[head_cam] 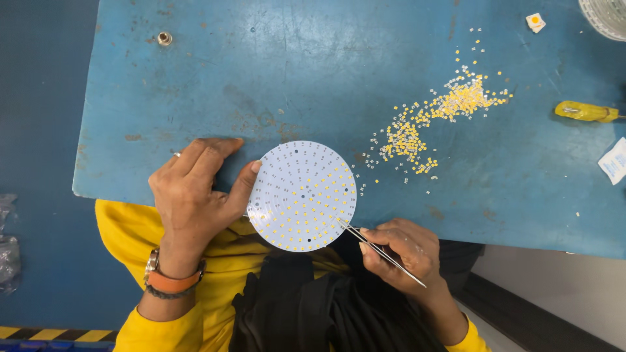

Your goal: The person uses tweezers to pick up small yellow LED components from a pile on the table and places them one by one into designated spots on a circular LED board. The person continues this repetitive placement process throughout the clip.

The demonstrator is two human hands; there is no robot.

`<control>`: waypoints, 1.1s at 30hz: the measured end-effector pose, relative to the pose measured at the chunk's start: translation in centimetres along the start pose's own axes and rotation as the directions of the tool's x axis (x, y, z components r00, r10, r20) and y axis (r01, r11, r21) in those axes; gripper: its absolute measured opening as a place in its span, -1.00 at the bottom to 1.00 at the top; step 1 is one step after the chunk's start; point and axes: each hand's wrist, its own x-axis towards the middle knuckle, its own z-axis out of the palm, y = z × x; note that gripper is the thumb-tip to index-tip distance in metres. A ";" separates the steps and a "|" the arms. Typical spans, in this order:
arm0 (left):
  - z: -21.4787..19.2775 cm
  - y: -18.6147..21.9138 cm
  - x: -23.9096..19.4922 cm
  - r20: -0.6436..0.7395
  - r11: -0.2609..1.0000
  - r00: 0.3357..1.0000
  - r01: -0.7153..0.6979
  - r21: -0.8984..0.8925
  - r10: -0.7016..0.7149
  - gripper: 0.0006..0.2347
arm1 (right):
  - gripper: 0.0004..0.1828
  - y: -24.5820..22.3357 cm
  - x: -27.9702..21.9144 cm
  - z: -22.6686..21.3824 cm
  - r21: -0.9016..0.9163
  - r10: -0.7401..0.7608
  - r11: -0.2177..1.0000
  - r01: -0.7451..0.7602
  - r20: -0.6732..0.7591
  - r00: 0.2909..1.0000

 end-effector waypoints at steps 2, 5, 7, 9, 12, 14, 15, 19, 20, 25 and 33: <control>0.1 0.0 0.1 0.001 1.000 1.000 0.002 0.000 -0.002 -0.80 | -0.81 -0.1 0.0 -0.5 0.012 0.080 0.997 -0.080 -0.014 0.997; 0.0 0.2 0.2 0.006 1.000 1.000 0.011 0.005 -0.011 -0.80 | -0.81 0.3 0.1 -1.8 -0.052 0.284 0.955 -0.291 -0.119 0.952; 0.0 0.2 0.1 0.016 1.000 0.999 0.028 0.006 -0.028 -0.80 | -0.81 0.7 0.4 -2.3 -0.091 0.358 0.921 -0.379 -0.187 0.915; 0.1 0.2 0.2 0.032 0.998 0.998 0.052 0.018 -0.052 -0.80 | -0.81 1.2 0.7 -2.4 -0.116 0.352 0.917 -0.382 -0.217 0.911; 0.2 0.0 0.0 0.026 0.999 0.999 0.045 0.018 -0.046 -0.80 | -0.78 1.3 0.8 -2.2 -0.084 0.256 0.959 -0.271 -0.163 0.953; 0.2 -0.1 -0.1 0.021 0.999 0.999 0.038 0.013 -0.038 -0.80 | -0.78 1.3 0.8 -2.2 -0.087 0.274 0.953 -0.290 -0.161 0.948; 0.2 -0.1 -0.1 0.022 0.999 0.999 0.040 0.013 -0.041 -0.80 | -0.78 1.3 0.8 -2.2 -0.088 0.282 0.950 -0.298 -0.161 0.946; 0.2 0.1 0.1 0.029 0.999 0.998 0.051 0.015 -0.052 -0.79 | -0.80 1.1 0.9 -2.2 -0.077 0.339 0.929 -0.361 -0.207 0.918; 0.2 0.1 0.1 0.028 0.999 0.998 0.053 0.012 -0.053 -0.79 | -0.80 1.1 0.9 -2.1 -0.079 0.329 0.933 -0.350 -0.199 0.923; 0.2 0.2 0.1 0.026 0.998 0.998 0.060 0.009 -0.060 -0.79 | -0.78 1.1 0.8 -2.0 -0.091 0.290 0.946 -0.311 -0.188 0.938; 0.1 0.2 0.2 0.032 0.998 0.998 0.057 0.013 -0.058 -0.79 | -0.77 1.5 0.9 -1.9 -0.103 0.229 0.963 -0.248 -0.170 0.958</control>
